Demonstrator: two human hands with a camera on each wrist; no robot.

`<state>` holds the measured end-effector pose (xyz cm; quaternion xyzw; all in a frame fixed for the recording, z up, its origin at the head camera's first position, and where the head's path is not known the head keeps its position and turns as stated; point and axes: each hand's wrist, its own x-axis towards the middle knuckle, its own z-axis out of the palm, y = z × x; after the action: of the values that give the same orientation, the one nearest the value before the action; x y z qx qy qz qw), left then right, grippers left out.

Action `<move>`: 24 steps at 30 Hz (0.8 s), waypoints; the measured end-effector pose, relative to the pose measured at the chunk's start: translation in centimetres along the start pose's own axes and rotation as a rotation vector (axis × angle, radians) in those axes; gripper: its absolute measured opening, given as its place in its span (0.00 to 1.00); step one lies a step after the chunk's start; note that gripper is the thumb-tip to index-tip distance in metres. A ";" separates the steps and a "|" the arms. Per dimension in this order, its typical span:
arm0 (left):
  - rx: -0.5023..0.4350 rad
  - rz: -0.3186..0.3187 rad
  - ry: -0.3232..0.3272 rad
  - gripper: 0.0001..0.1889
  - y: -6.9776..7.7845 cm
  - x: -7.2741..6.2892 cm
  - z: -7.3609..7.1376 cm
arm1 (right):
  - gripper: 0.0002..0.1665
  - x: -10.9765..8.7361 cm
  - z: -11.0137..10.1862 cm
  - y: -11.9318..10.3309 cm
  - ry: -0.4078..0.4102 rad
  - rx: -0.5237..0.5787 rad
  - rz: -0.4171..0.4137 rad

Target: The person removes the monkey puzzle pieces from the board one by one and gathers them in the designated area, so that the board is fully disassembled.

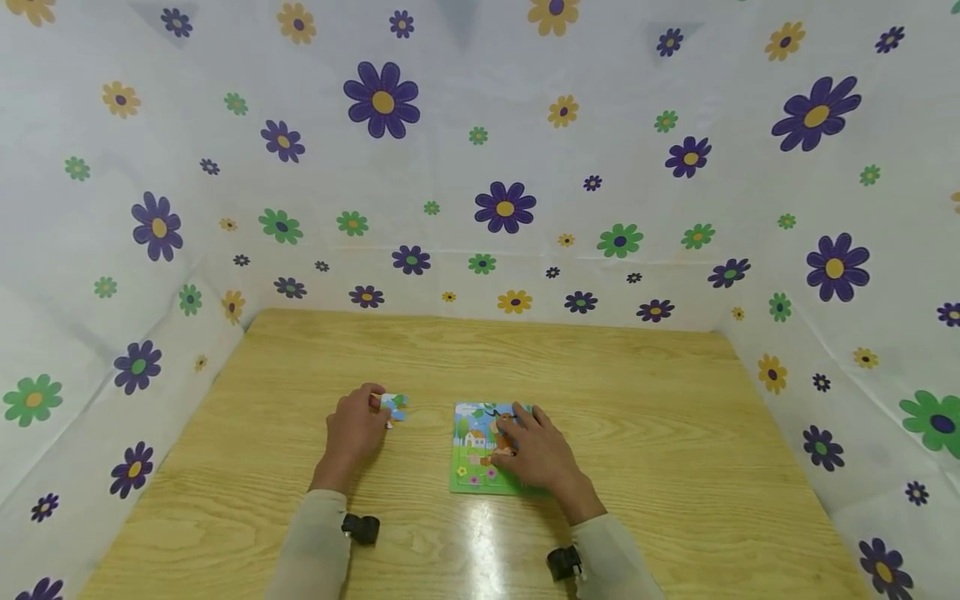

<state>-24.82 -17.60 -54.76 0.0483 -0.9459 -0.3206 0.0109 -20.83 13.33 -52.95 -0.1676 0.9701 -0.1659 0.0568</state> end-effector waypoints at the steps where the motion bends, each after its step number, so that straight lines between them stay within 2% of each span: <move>1: 0.006 -0.009 -0.001 0.19 -0.1 0.0 -0.1 | 0.35 0.0 0.0 0.0 -0.002 0.005 0.001; 10: 0.059 -0.057 -0.006 0.19 -1.3 0.3 -0.8 | 0.33 0.1 0.1 0.2 0.011 0.000 -0.038; 24: 0.096 -0.089 -0.036 0.20 -1.3 0.1 -1.4 | 0.31 -0.1 0.2 0.2 0.072 0.029 -0.048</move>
<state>-24.74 -19.51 -54.44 0.0850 -0.9572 -0.2759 -0.0225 -20.78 13.49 -53.25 -0.1841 0.9647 -0.1871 0.0203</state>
